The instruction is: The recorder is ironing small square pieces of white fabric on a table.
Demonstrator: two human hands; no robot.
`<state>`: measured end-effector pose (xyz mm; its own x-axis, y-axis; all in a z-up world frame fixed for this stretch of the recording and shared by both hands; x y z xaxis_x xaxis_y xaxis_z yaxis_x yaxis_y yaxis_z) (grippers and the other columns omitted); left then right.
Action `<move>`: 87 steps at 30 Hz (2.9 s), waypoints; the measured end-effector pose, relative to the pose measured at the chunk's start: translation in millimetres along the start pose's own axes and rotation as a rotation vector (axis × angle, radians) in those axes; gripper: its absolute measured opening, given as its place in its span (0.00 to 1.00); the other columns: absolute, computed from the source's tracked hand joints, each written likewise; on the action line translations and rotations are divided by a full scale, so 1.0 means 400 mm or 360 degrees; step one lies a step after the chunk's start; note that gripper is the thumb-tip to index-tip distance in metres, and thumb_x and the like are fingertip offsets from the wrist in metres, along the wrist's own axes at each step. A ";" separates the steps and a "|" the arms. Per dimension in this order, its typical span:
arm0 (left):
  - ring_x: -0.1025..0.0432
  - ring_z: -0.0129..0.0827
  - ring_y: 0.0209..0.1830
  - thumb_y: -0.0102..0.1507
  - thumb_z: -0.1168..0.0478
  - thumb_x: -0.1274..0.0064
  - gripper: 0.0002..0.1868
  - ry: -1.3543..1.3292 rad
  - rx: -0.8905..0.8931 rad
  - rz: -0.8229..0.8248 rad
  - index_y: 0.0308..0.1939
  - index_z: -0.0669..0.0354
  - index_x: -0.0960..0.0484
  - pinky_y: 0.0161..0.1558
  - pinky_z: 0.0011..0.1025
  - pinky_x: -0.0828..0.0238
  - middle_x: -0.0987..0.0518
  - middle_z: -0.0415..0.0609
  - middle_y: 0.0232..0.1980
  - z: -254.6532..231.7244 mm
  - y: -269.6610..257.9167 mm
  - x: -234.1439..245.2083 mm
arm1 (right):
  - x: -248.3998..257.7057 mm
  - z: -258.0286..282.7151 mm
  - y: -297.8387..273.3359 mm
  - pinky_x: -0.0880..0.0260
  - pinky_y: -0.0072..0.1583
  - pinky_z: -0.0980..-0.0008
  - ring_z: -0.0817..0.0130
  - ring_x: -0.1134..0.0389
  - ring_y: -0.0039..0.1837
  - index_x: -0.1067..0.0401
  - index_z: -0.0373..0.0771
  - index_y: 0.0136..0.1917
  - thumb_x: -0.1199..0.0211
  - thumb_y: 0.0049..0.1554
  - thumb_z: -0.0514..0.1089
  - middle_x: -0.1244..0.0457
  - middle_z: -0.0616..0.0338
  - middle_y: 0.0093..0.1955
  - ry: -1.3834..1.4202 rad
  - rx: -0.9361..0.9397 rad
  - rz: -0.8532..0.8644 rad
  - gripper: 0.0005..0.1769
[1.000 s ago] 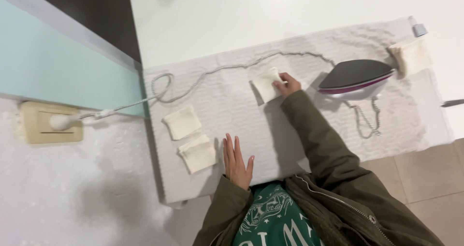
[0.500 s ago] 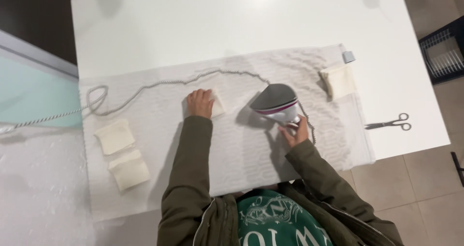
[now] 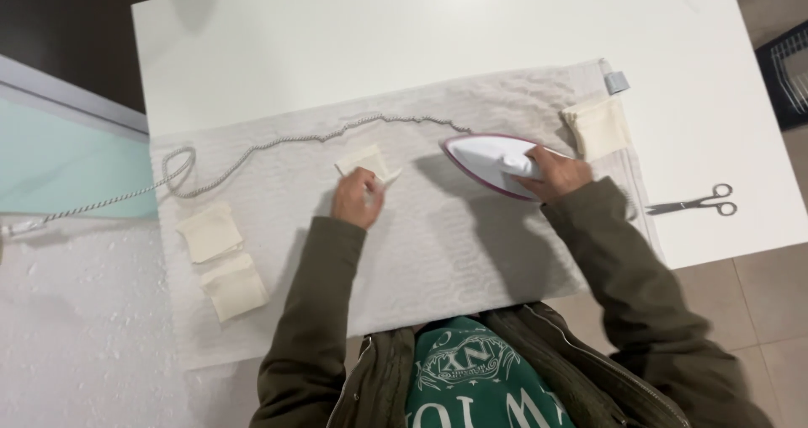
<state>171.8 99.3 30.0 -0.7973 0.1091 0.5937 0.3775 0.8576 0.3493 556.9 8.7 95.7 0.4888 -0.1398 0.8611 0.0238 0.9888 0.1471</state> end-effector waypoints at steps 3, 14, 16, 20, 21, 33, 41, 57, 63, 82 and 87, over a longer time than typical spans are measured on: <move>0.33 0.35 0.26 0.58 0.66 0.32 0.18 -0.0208 0.0334 -0.0034 0.33 0.60 0.31 0.30 0.30 0.33 0.28 0.45 0.31 -0.085 -0.070 -0.031 | 0.027 -0.016 -0.025 0.26 0.50 0.50 0.45 0.26 0.50 0.31 0.39 0.61 0.29 0.54 0.61 0.29 0.42 0.49 -0.0411 -0.0377 0.0545 0.32; 0.26 0.27 0.41 0.62 0.72 0.40 0.22 -0.1142 0.1152 -0.0180 0.53 0.61 0.36 0.40 0.25 0.25 0.30 0.47 0.47 -0.013 -0.441 -0.245 | -0.114 0.128 -0.217 0.25 0.48 0.50 0.45 0.25 0.42 0.37 0.34 0.62 0.42 0.61 0.57 0.30 0.37 0.43 0.0084 -0.0443 0.0693 0.26; 0.21 0.29 0.44 0.61 0.73 0.41 0.22 -0.1106 0.1174 -0.0068 0.53 0.61 0.35 0.42 0.26 0.23 0.28 0.46 0.49 -0.054 -0.417 -0.191 | -0.153 0.177 -0.226 0.24 0.47 0.49 0.44 0.25 0.42 0.38 0.35 0.63 0.44 0.62 0.57 0.31 0.37 0.42 0.0078 -0.0460 0.0719 0.26; 0.22 0.36 0.39 0.59 0.74 0.40 0.23 -0.0690 0.1024 0.0121 0.57 0.61 0.27 0.37 0.29 0.19 0.32 0.53 0.55 -0.121 -0.384 -0.101 | -0.226 0.239 -0.255 0.28 0.45 0.45 0.40 0.27 0.42 0.38 0.37 0.60 0.43 0.63 0.60 0.30 0.39 0.42 -0.0134 -0.0424 0.0837 0.25; 0.22 0.35 0.38 0.59 0.74 0.42 0.25 -0.0712 0.1049 0.0142 0.59 0.60 0.27 0.35 0.29 0.19 0.33 0.54 0.57 -0.129 -0.373 -0.083 | -0.242 0.249 -0.252 0.29 0.45 0.44 0.40 0.27 0.42 0.37 0.38 0.59 0.44 0.63 0.60 0.30 0.39 0.42 -0.0174 -0.0441 0.0847 0.24; 0.31 0.35 0.39 0.67 0.73 0.49 0.17 -0.0287 0.0514 -0.0430 0.61 0.63 0.28 0.38 0.29 0.29 0.28 0.54 0.49 -0.014 -0.492 -0.070 | -0.346 0.294 -0.187 0.23 0.45 0.48 0.49 0.25 0.41 0.37 0.40 0.64 0.48 0.62 0.67 0.30 0.41 0.43 -0.0137 -0.0431 0.1308 0.32; 0.33 0.25 0.29 0.72 0.68 0.55 0.19 -0.0738 0.0852 -0.0445 0.66 0.66 0.36 0.31 0.24 0.33 0.29 0.48 0.41 0.009 -0.506 -0.077 | -0.345 0.320 -0.192 0.24 0.47 0.45 0.43 0.26 0.43 0.36 0.39 0.65 0.47 0.62 0.68 0.31 0.38 0.42 -0.0107 -0.0494 0.1209 0.33; 0.30 0.36 0.38 0.71 0.67 0.53 0.17 -0.0466 0.0881 -0.0325 0.64 0.66 0.31 0.40 0.32 0.28 0.26 0.54 0.46 0.004 -0.516 -0.097 | -0.397 0.360 -0.234 0.26 0.41 0.47 0.44 0.27 0.39 0.35 0.37 0.62 0.49 0.64 0.67 0.31 0.40 0.38 -0.0237 -0.0358 0.0930 0.32; 0.32 0.46 0.67 0.66 0.65 0.46 0.23 0.0293 -0.0077 0.0168 0.66 0.57 0.26 0.64 0.47 0.35 0.27 0.52 0.67 -0.028 -0.511 -0.107 | -0.360 0.319 -0.233 0.27 0.40 0.46 0.43 0.27 0.37 0.34 0.37 0.59 0.46 0.62 0.66 0.31 0.38 0.36 -0.0212 -0.0464 0.0882 0.30; 0.39 0.48 0.72 0.65 0.60 0.45 0.22 0.0545 -0.0019 0.0278 0.63 0.55 0.22 0.68 0.49 0.41 0.31 0.47 0.73 -0.055 -0.486 -0.082 | -0.351 0.338 -0.182 0.27 0.45 0.42 0.37 0.27 0.42 0.34 0.36 0.60 0.44 0.61 0.64 0.31 0.34 0.39 -0.0215 -0.0515 0.0791 0.30; 0.38 0.48 0.72 0.66 0.62 0.45 0.22 0.0514 -0.0010 0.0239 0.65 0.54 0.21 0.68 0.48 0.41 0.30 0.46 0.73 -0.061 -0.476 -0.074 | -0.346 0.324 -0.173 0.24 0.39 0.48 0.42 0.25 0.36 0.37 0.34 0.62 0.48 0.63 0.63 0.31 0.36 0.36 -0.0098 -0.0649 0.0959 0.30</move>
<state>135.0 -79.5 -36.6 -0.5431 0.0681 0.8369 0.4826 0.8409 0.2448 374.8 -47.0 29.6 0.4698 0.4440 0.7630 0.0951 0.8338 -0.5438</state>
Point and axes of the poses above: each hand's wrist, its own y-axis towards the middle knuckle, its own x-axis out of the back of the hand, z = x × y, the point moved 1 cm from there along y, towards the middle knuckle
